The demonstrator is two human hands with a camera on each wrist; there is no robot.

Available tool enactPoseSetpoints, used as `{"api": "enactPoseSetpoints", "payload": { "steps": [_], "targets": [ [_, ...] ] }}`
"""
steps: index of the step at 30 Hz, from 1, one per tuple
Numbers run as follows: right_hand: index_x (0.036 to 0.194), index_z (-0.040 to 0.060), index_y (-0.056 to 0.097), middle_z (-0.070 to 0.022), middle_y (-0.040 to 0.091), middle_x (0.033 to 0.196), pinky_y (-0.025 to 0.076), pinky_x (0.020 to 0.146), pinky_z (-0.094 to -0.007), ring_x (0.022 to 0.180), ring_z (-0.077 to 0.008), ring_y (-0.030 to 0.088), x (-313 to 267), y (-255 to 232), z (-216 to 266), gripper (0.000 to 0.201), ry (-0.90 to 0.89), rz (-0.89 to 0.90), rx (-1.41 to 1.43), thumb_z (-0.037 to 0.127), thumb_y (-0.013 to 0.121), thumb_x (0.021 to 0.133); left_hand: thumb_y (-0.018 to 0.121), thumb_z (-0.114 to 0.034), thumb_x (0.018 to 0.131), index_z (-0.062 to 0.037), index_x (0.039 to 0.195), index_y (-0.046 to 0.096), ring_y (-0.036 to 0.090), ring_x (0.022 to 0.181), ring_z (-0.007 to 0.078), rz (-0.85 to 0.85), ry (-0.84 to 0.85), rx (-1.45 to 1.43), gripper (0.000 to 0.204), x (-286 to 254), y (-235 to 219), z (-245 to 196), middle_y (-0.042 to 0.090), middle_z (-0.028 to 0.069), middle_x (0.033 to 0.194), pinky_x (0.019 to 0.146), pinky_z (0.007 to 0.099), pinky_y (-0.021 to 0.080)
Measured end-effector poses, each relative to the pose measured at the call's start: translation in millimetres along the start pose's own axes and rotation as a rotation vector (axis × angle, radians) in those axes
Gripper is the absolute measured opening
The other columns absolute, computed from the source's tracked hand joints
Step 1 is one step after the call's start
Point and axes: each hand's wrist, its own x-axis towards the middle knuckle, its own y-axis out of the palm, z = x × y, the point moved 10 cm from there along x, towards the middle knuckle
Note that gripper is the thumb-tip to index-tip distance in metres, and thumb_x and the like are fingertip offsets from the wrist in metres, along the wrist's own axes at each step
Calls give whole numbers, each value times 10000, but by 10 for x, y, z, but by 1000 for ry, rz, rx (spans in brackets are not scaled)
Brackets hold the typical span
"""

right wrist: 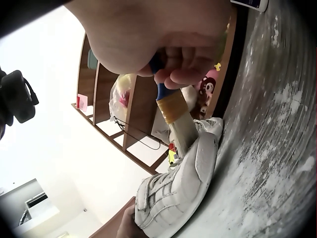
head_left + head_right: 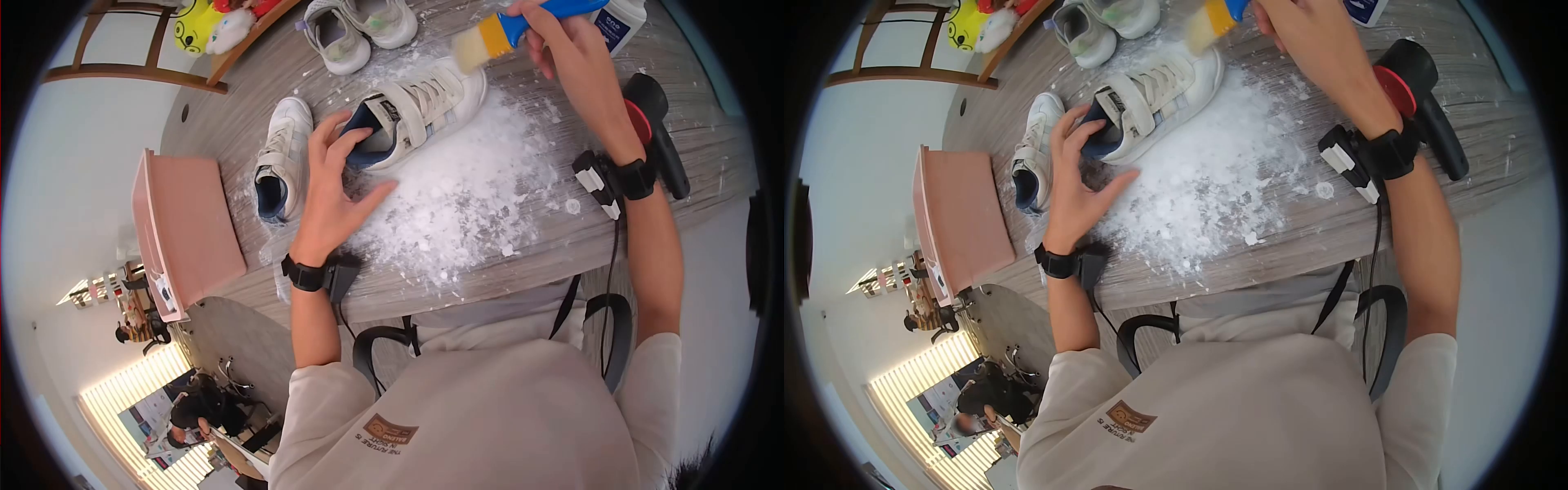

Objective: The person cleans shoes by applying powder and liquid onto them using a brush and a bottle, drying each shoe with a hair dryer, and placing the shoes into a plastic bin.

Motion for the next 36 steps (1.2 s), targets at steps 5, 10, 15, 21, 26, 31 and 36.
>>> {"api": "enactPoseSetpoints", "payload": {
  "steps": [5,10,15,21,26,31,36],
  "targets": [
    [991,21,682,3,556,668,380,515,-237,564,-77,511,43,-35,-31,305,56,-22,-1,280,543,1072,884,-106,768,-81,1310,596,503,1340,385,-12,15,-63,615,-2,-51,-24,461,177,1469,1110,453,432],
    [1002,26,670,12,548,678,374,521,-233,570,-75,500,34,-42,89,286,-67,-29,8,273,543,1073,876,-106,779,-43,1154,659,577,1262,360,-76,21,-92,438,-37,-86,91,562,171,1387,1052,435,474],
    [995,43,656,17,540,704,370,534,-224,597,-73,502,31,-25,-11,251,11,-33,48,259,551,1068,851,-63,794,-27,1033,676,608,1222,363,-109,88,-23,298,-41,-155,-93,608,171,1344,1001,423,511],
    [1008,51,666,23,547,698,376,547,-220,610,-71,514,33,-138,-62,204,-30,-34,232,221,559,1046,844,-6,762,-35,958,660,622,1205,358,-183,254,232,271,-67,-218,-268,633,185,1328,1004,407,510],
    [946,68,680,55,446,669,334,559,-223,609,-36,410,102,-139,-224,256,-57,123,50,272,552,1036,809,47,763,-30,991,655,616,1172,354,-109,222,116,286,-55,-217,-191,624,174,1315,977,408,510],
    [1032,49,676,30,515,724,362,551,-211,630,-43,472,31,-1,-143,226,-84,166,149,247,568,1046,809,0,812,-52,1192,585,650,1091,278,-307,38,-42,444,-51,-342,79,668,149,1189,931,378,529],
    [1141,17,694,-10,634,776,407,529,-211,634,-60,555,-86,242,166,248,-79,175,140,223,586,1056,830,-157,859,-48,1208,580,663,857,219,-192,-333,-146,443,-138,-195,418,667,112,972,752,332,553]
  ]
}}
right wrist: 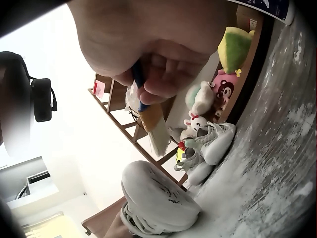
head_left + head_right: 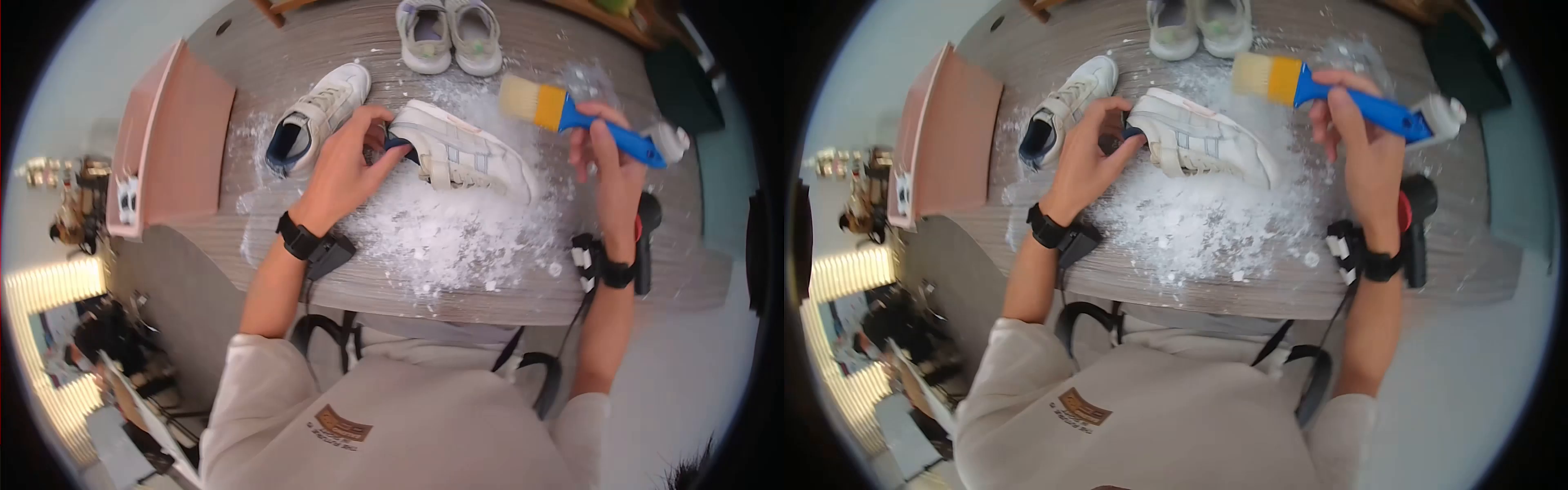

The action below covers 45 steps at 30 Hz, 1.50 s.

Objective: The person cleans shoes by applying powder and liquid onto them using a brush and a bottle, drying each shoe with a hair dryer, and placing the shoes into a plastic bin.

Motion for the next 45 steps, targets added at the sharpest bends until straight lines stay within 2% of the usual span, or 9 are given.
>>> {"api": "enactPoseSetpoints", "payload": {
  "steps": [3,8,19,25,30,33,36,39,45],
  "targets": [
    [1124,-2,689,-27,649,769,416,528,-220,624,-82,565,-10,1,-80,253,17,112,-85,214,573,1062,811,-173,884,-49,1227,586,675,823,188,-9,8,-57,429,-29,-11,3,671,106,1003,713,314,559],
    [1139,-32,682,-59,671,807,432,542,-238,646,-102,587,28,-38,28,292,-21,-26,-113,231,577,1066,835,-188,865,-63,1230,609,691,873,190,-48,140,-105,447,-74,-60,-114,680,78,1086,728,314,568],
    [1078,-20,730,-62,731,849,442,622,-240,729,-94,619,348,1115,526,246,4,390,-332,200,633,1024,835,-199,863,-72,1211,608,669,837,180,-55,204,-166,434,-95,-81,-129,655,54,1000,726,304,567],
    [967,-1,723,-76,689,778,449,645,-280,698,-112,622,486,836,611,278,161,452,-867,245,595,955,842,-176,851,-68,1205,615,672,840,172,-84,216,-127,433,-107,-94,-92,661,53,997,720,302,575],
    [993,-33,707,-169,662,736,488,677,-380,639,-267,607,507,582,830,340,14,279,-1170,281,589,938,851,-125,831,-54,1182,638,683,858,164,-103,243,-119,417,-98,-89,-143,675,65,1062,758,297,585],
    [1001,-17,723,-132,669,716,485,666,-363,634,-225,606,478,685,968,341,-138,203,-1075,307,642,935,861,-90,809,-45,1184,647,689,862,165,-126,281,-109,434,-104,-100,-193,679,72,1104,777,293,588],
    [991,-1,740,-94,661,687,473,648,-338,623,-181,591,424,996,950,342,-334,278,-519,331,698,921,869,-78,798,-33,1202,645,691,866,156,-122,283,-113,465,-125,-103,-219,682,66,1125,786,284,578],
    [1067,74,753,20,698,881,449,703,-217,763,-59,569,289,1260,719,198,-161,462,-481,238,721,960,876,-84,792,-32,1217,639,690,865,148,-122,289,-116,489,-109,-115,-239,684,62,1129,787,275,569],
    [1007,21,762,-86,679,705,468,627,-314,620,-162,596,372,841,709,341,9,494,-968,343,729,901,888,-98,783,-39,1229,635,692,852,146,-132,302,-115,516,-128,-115,-218,689,62,1128,784,274,565]
  ]
}}
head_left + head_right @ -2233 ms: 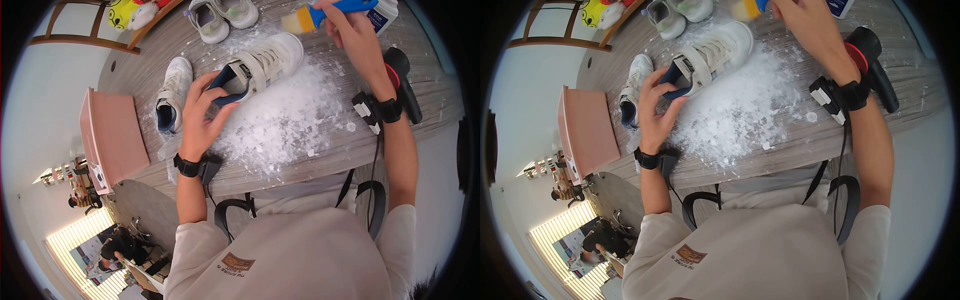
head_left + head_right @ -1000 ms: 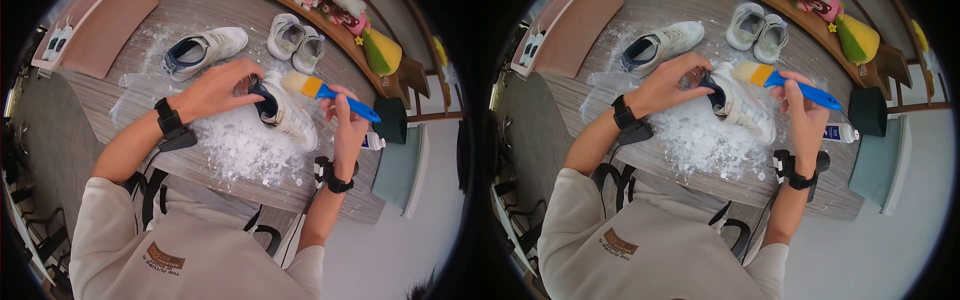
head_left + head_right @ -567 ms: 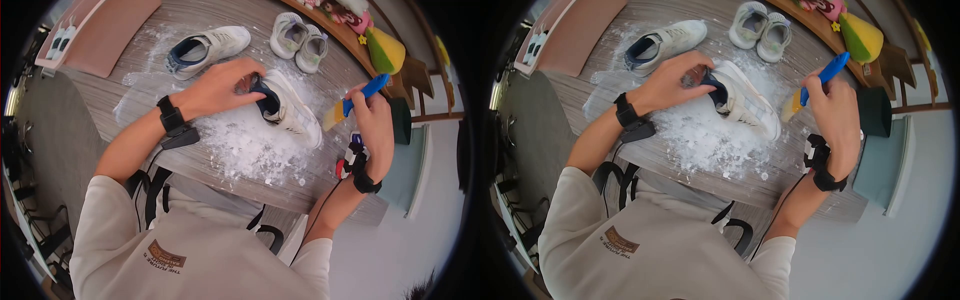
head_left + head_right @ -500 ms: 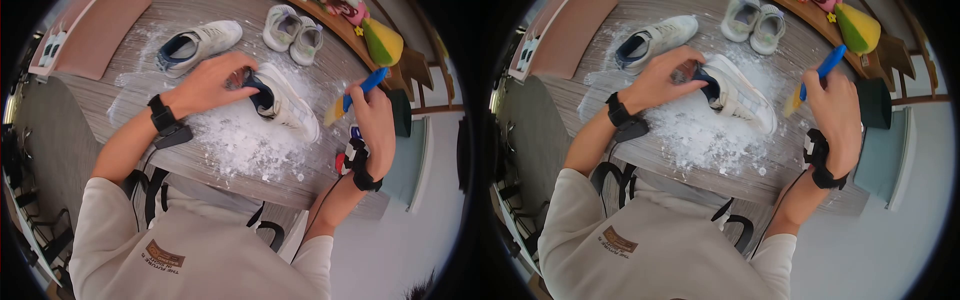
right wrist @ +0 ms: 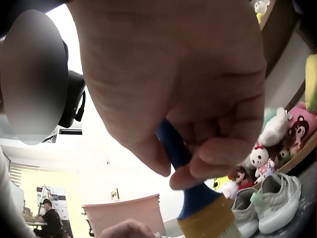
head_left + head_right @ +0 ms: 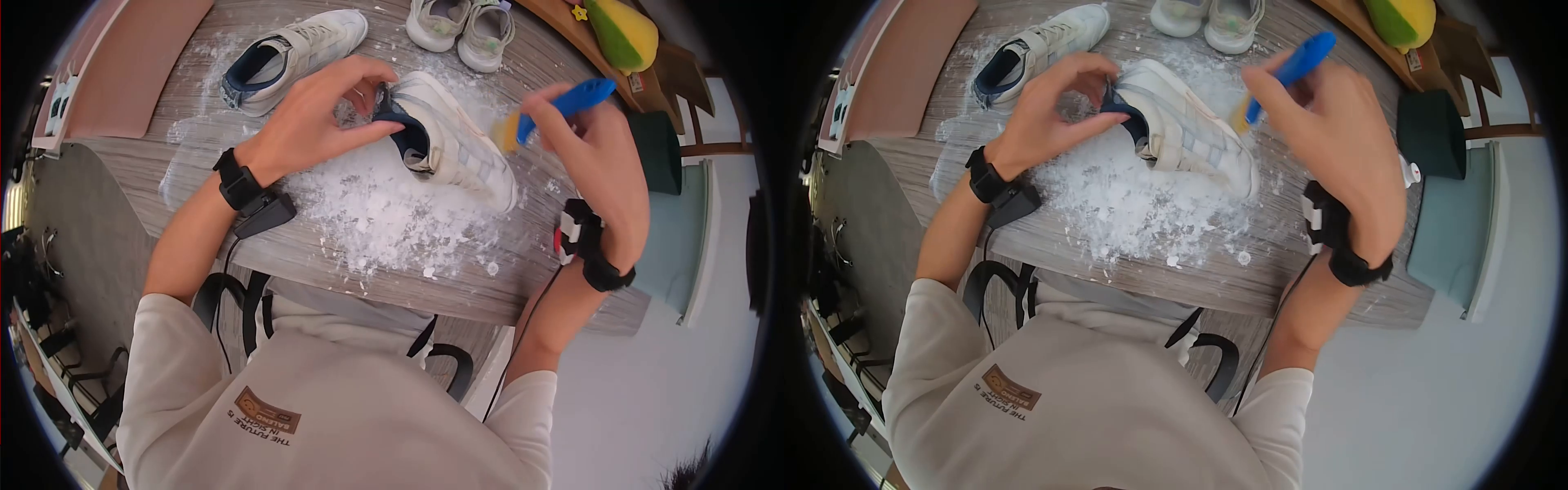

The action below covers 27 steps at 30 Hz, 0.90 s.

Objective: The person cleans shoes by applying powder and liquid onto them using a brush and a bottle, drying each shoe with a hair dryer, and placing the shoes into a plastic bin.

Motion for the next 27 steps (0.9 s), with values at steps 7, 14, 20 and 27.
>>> {"api": "enactPoseSetpoints", "payload": {
  "steps": [7,14,20,27],
  "targets": [
    [1033,46,767,-41,685,741,462,638,-277,683,-120,617,-70,-122,52,313,-72,-129,164,335,736,916,889,-102,783,-46,1224,641,689,842,145,-2,-10,-7,509,10,0,6,692,50,1094,784,277,565],
    [1047,61,765,0,668,762,441,641,-238,710,-70,584,-68,-8,58,282,-90,25,205,314,733,926,880,-89,789,-42,1195,656,679,817,135,8,-23,35,466,12,-16,42,692,45,1095,763,270,558],
    [977,28,737,-24,667,776,437,642,-244,714,-82,577,-311,-265,-295,334,200,103,136,354,691,916,870,-71,792,-35,1183,659,674,814,133,-2,23,1,446,19,7,14,687,47,1111,753,262,552],
    [992,34,733,2,636,761,395,606,-234,681,-64,540,-166,-152,-35,292,-21,39,325,317,672,958,873,-79,791,-43,1211,654,676,819,139,19,9,34,475,24,4,36,686,51,1106,767,267,551]
  ]
}}
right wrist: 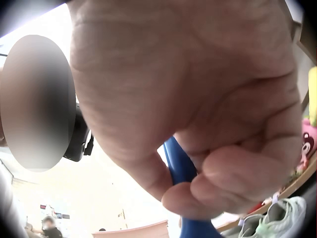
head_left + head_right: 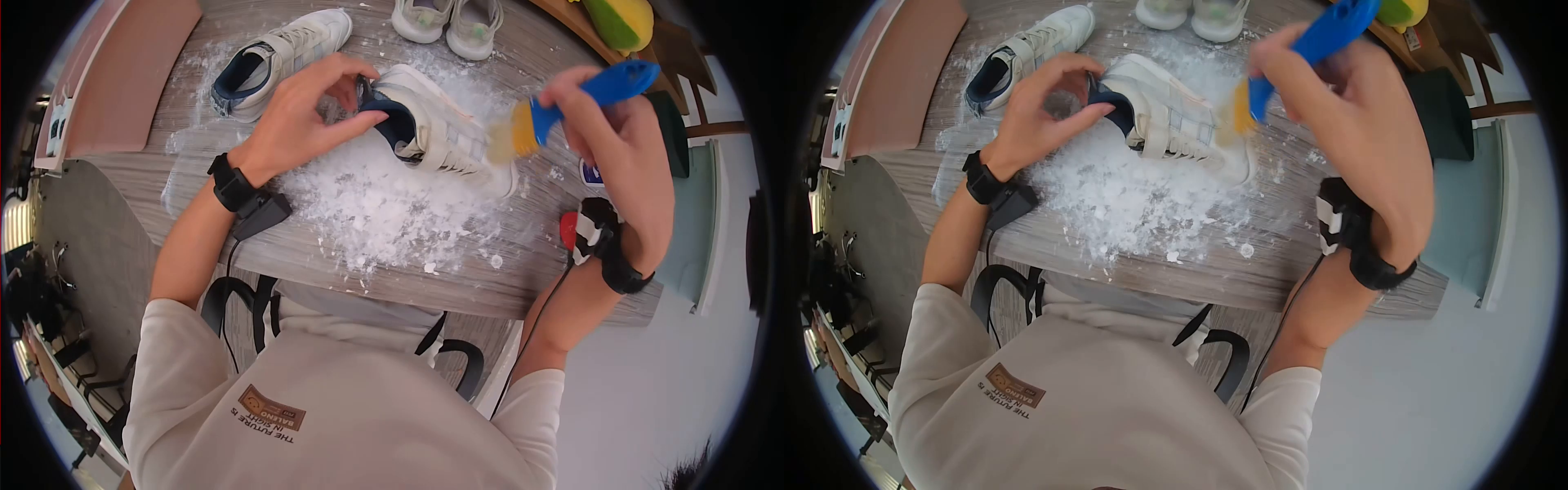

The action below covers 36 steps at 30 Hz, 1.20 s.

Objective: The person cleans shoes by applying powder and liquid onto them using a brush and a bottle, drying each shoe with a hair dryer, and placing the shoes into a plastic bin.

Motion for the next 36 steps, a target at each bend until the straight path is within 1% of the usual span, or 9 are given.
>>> {"api": "enactPoseSetpoints", "payload": {
  "steps": [2,8,11,14,20,24,30,33,36],
  "targets": [
    [1048,20,722,27,576,736,348,572,-220,665,-35,484,105,96,157,218,-196,-85,127,215,634,1014,875,-84,790,-47,1224,651,677,822,141,-1,5,7,490,-16,1,-10,688,53,1109,777,271,552],
    [1119,25,731,-3,651,805,416,584,-223,715,-57,560,262,472,207,242,-219,5,250,224,621,1036,887,-102,784,-53,1270,628,685,839,143,-11,2,3,553,-4,-16,-36,694,56,1143,789,281,562],
    [1132,25,731,-18,675,834,426,590,-225,740,-64,581,261,239,-47,246,-61,27,155,226,626,1035,891,-108,783,-58,1291,614,689,848,145,-10,-6,0,581,-35,-6,-2,693,57,1158,787,285,568],
    [1123,18,732,-20,678,835,421,595,-221,730,-63,580,232,116,2,258,-120,-81,188,234,618,1040,893,-110,781,-64,1303,608,691,849,146,-19,1,-16,597,-28,-15,-13,692,58,1163,785,287,570],
    [1040,22,743,10,625,737,383,574,-216,656,-44,529,227,384,178,309,-190,-36,187,312,637,1024,899,-118,774,-68,1311,606,683,844,145,-13,-3,-11,614,-16,-17,-58,691,61,1141,796,289,565],
    [895,23,732,12,568,659,364,584,-234,622,-54,490,149,69,-64,385,74,-82,-11,401,698,960,897,-120,774,-62,1307,610,680,848,148,4,-8,-16,608,-34,2,-36,689,64,1117,798,289,562],
    [899,35,736,14,566,663,364,588,-247,613,-64,472,22,-270,-264,385,266,-113,-226,414,702,951,892,-107,773,-62,1298,613,678,830,149,-11,24,-20,597,0,-4,-85,690,66,1103,792,290,563],
    [928,45,747,7,600,688,390,598,-246,621,-66,488,48,-237,-54,370,-20,-249,-24,409,686,957,891,-101,773,-67,1318,598,676,827,147,1,14,-8,619,-21,17,-65,689,65,1094,792,287,562],
    [1063,38,747,-13,682,807,420,604,-213,697,-51,570,188,281,201,323,-196,-36,198,337,639,1007,883,-143,791,-94,1352,575,679,836,151,-12,-1,-22,643,-14,7,-59,681,68,1076,752,285,563]
  ]
}}
